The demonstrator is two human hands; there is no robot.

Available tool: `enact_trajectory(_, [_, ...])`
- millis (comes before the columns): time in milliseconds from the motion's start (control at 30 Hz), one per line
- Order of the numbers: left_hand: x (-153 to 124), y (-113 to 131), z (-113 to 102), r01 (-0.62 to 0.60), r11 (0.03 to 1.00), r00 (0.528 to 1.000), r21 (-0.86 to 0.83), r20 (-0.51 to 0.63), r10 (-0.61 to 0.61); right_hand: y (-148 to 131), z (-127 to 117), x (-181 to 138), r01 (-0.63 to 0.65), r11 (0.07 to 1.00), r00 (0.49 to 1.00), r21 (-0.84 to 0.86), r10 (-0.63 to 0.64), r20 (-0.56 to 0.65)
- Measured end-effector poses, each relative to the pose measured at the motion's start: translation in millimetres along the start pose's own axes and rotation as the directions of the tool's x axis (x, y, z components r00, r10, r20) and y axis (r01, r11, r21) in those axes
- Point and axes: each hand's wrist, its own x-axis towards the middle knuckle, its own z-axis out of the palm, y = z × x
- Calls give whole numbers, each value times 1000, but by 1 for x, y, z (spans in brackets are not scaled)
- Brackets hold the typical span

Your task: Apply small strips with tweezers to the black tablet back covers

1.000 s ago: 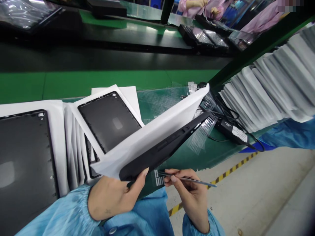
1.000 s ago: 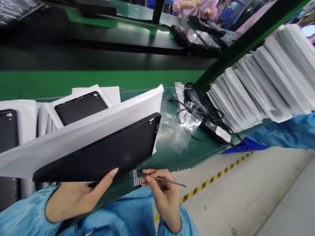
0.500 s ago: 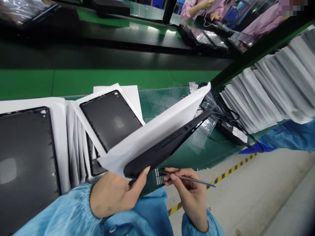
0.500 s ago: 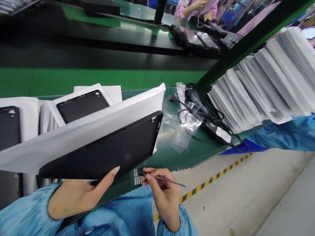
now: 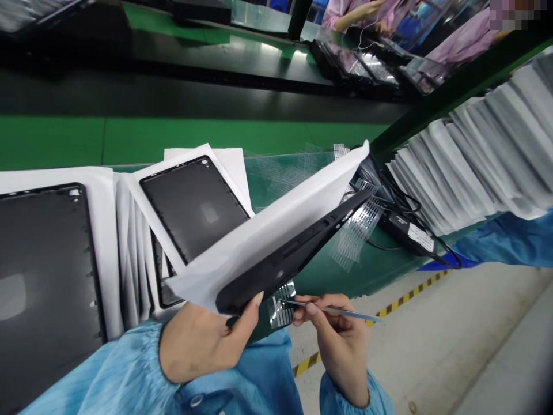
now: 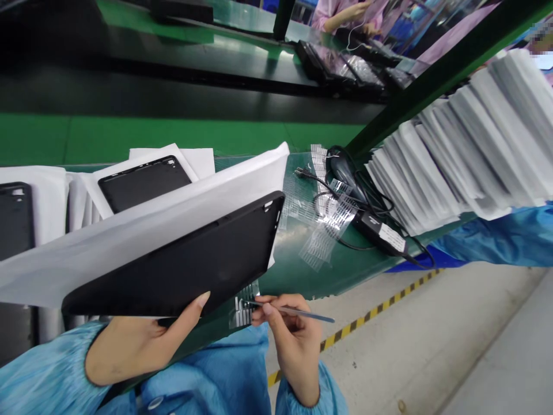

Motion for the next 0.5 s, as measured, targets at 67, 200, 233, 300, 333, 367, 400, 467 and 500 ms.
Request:
enact_trajectory(67, [-8, 0, 3, -27, 998, 1000, 62, 8, 27, 1, -4, 2, 29, 999, 998, 39, -26, -62])
enact_trajectory(200, [-24, 1, 9, -103, 974, 994, 201, 0, 105, 2, -3, 11, 91, 995, 963, 27, -81, -255])
enact_trajectory(233, [-27, 2, 11, -94, 971, 995, 220, -8, 98, 2, -1, 13, 106, 994, 951, 5, -100, -294])
enact_trajectory(300, [-32, 5, 14, -57, 973, 998, 223, -22, 64, 3, 5, 16, 137, 989, 928, -48, -145, -344])
enact_trajectory(333, [-34, 7, 16, -33, 977, 999, 209, -25, 39, 4, 7, 16, 151, 986, 919, -74, -168, -358])
enact_trajectory(367, [-36, 9, 18, -14, 983, 1000, 184, -22, 18, 4, 10, 17, 163, 982, 912, -98, -188, -364])
enact_trajectory(400, [-37, 11, 19, 3, 989, 1000, 149, -16, 0, 5, 12, 17, 173, 978, 908, -118, -205, -366])
enact_trajectory(467, [-38, 15, 22, 87, 993, 996, 78, -26, -85, 5, 14, 16, 184, 971, 907, -150, -227, -355])
enact_trajectory(500, [-39, 16, 22, 134, 990, 991, 48, -22, -133, 5, 15, 15, 189, 969, 909, -160, -235, -344])
